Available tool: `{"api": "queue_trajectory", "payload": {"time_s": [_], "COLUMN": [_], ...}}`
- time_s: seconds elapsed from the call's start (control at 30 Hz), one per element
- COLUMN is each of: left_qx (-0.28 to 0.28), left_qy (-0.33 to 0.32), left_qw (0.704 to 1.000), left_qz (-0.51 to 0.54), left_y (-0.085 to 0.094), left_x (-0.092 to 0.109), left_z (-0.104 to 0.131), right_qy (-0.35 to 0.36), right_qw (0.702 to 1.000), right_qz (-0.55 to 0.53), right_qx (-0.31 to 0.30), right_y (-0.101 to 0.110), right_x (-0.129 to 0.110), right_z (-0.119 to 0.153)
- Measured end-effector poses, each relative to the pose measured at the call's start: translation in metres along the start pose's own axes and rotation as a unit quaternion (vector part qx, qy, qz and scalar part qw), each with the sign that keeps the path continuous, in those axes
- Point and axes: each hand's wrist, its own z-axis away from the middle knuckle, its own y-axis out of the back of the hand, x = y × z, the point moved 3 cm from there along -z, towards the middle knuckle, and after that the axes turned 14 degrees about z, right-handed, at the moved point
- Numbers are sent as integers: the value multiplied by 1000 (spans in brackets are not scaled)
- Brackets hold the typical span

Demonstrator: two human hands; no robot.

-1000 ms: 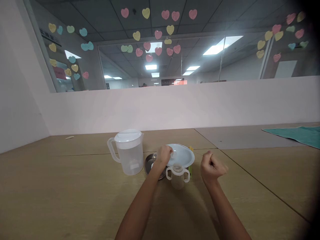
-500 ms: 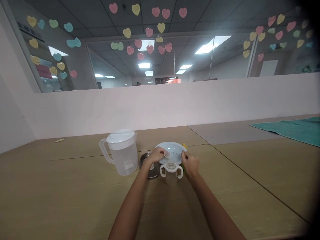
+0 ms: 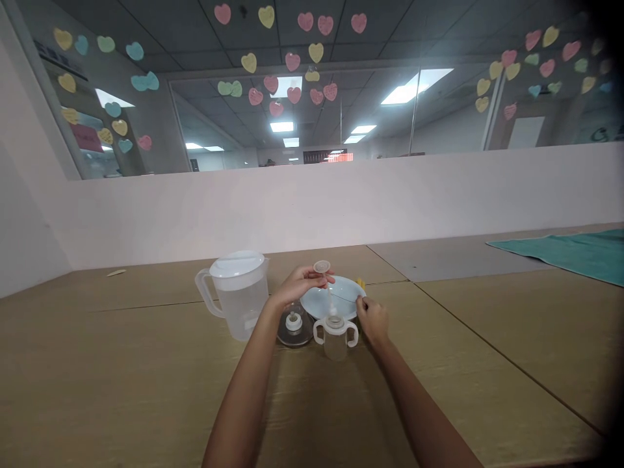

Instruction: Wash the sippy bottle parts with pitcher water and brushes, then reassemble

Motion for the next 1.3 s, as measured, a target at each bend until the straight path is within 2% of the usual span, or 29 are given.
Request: {"api": "queue_trajectory", "payload": {"time_s": [0.07,0.13,0.33,0.73,0.93,1.03,1.17,1.3], "left_qx": [-44,-65,-44,-44,-53,-76,-124,-159], "left_qy": [21,31,1,17,13,34,63,60], "left_qw": [999,997,999,998,997,995,980,948], "left_qz": [-12,-22,-24,-42,-53,-63,-143,-270], "left_y": [-4,-8,-10,-11,-11,-12,-14,-17], "left_x": [0,-1,-1,2,2,-3,-11,-15], "left_z": [3,3,1,3,4,3,2,2], "right_qy": [-1,-1,5,-1,-3,-4,-7,-8], "right_qw": [1000,1000,1000,1000,999,999,1000,1000], "right_qz": [-1,-3,-9,-8,-4,-1,3,3], "right_qx": [-7,-12,-20,-30,-35,-34,-29,-25], "right_y": [0,0,0,3,3,4,4,4], "right_x": [0,0,0,-2,-2,-3,-2,-2], "right_z": [0,0,0,0,0,0,0,0]}}
